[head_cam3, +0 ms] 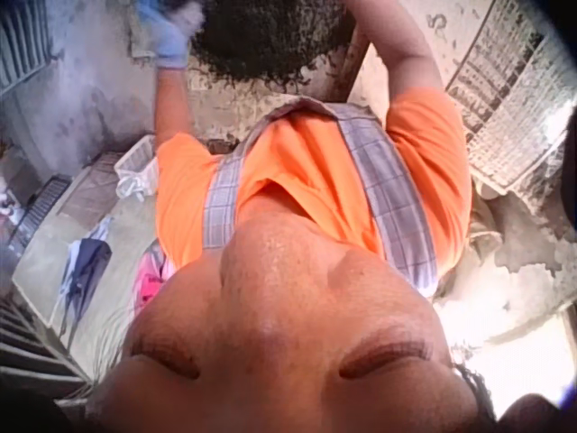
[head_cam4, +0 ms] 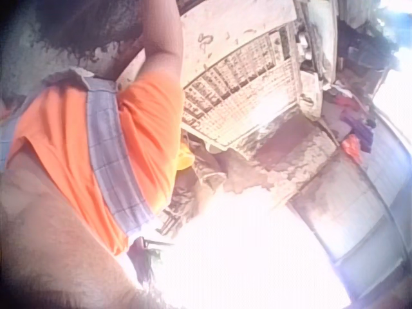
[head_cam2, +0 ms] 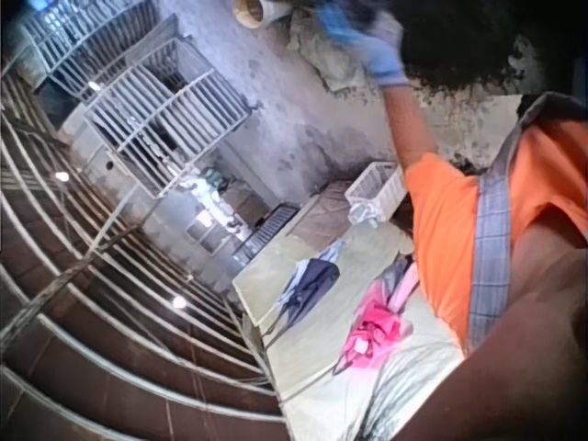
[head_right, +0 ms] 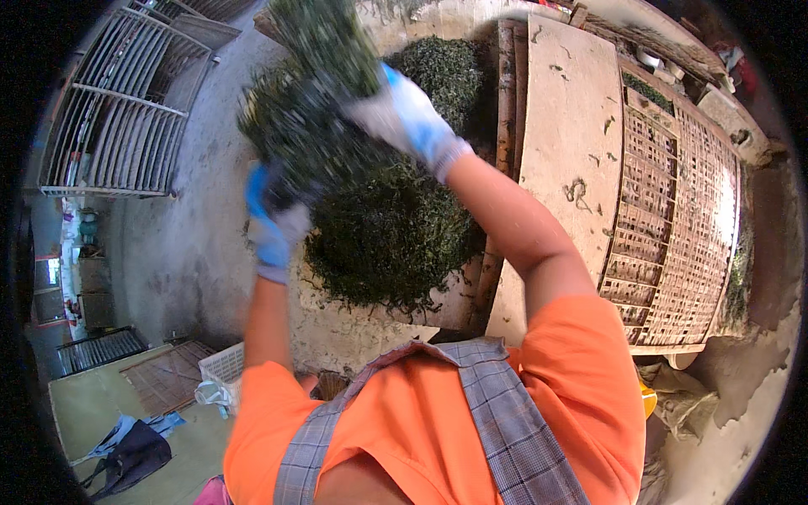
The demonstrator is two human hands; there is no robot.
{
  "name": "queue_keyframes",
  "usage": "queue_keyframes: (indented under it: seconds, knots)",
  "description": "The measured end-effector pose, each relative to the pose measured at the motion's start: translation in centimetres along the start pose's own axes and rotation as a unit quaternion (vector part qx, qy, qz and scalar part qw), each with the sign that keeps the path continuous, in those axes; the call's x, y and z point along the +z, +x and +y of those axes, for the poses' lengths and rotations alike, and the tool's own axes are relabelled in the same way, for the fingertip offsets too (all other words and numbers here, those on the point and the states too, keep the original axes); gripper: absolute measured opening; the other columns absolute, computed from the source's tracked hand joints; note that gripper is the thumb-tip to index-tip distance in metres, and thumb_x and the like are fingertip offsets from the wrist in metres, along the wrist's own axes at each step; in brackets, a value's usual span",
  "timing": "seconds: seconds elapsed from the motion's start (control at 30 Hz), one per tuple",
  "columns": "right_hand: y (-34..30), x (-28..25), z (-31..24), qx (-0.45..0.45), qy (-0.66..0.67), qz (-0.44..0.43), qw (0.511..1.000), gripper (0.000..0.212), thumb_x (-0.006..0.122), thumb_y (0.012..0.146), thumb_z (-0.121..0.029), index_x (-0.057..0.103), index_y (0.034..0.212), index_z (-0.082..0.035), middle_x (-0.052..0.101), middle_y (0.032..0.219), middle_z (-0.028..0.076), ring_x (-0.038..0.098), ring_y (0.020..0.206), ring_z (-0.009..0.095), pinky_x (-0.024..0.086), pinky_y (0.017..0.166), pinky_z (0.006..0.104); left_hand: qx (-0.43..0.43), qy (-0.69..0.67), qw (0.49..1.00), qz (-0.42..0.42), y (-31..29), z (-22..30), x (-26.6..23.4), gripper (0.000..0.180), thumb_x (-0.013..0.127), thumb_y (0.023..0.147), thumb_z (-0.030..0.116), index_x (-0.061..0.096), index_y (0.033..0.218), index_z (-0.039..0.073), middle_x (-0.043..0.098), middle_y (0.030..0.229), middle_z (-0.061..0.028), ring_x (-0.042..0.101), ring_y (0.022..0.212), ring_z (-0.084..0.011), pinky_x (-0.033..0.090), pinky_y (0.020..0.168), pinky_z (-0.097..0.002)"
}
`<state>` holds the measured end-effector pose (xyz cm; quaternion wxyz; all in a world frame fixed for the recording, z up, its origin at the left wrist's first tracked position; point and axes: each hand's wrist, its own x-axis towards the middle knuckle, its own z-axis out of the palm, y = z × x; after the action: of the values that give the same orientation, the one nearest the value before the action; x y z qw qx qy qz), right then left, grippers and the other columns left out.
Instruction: The person layers green leaves onto a wooden lattice tray by hand. They pick up handfuls of leaves from a large pile and spread them into the segments of the tray.
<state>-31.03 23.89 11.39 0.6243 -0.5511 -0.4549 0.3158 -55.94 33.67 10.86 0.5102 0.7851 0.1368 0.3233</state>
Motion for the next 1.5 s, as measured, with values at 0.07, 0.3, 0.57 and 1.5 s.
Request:
queue_keyframes:
  seconds: [0.07,0.3,0.57,1.5]
  knots:
    - [-3.2,-2.9,6.2,0.053,-0.485,-0.109,0.866,0.049,0.056,0.09,-0.03,0.048,0.132,-0.006,0.069,0.1,0.014,0.066,0.08,0.026,0.054,0.08,0.037,0.029,0.419,0.906,-0.053,-6.0,-4.1,0.5,0.046,0.059,0.087,0.025,0.054,0.128,0.003,0.061,0.121,-0.0161,0.06,0.106,-0.0287,0.049,0.091,-0.0415]
    - [-3.9,-4.5,5.6,0.21,-0.4,0.064,0.89,0.049,0.059,0.089,-0.041,0.057,0.127,-0.01,0.07,0.087,0.016,0.068,0.08,0.029,0.053,0.075,0.0397,-0.584,-0.281,0.739,0.181,-16.1,-8.4,5.6,0.029,0.062,0.084,-0.004,0.064,0.111,0.007,0.066,0.095,-0.0041,0.058,0.075,-0.0183,0.049,0.064,-0.0284]
    - [-11.7,5.7,5.9,0.212,-0.446,-0.122,0.861,0.079,0.067,0.08,-0.051,0.039,0.144,-0.015,0.029,0.152,0.019,0.047,0.128,0.031,0.046,0.1,0.0427,-0.335,-0.119,0.906,0.229,-14.3,-6.8,4.7,0.061,0.061,0.091,0.004,0.032,0.145,0.006,0.044,0.141,-0.0108,0.046,0.121,-0.0215,0.042,0.103,-0.0339]
    - [-10.3,6.8,3.4,0.322,0.294,-0.076,0.897,0.048,0.051,0.092,-0.026,0.047,0.135,-0.006,0.068,0.083,0.011,0.059,0.062,0.021,0.052,0.057,0.0318,-0.243,-0.169,0.951,-0.092,-8.4,-10.1,-5.4,0.048,0.043,0.1,0.035,0.05,0.133,0.002,0.056,0.131,-0.011,0.054,0.118,-0.0239,0.042,0.103,-0.0355]
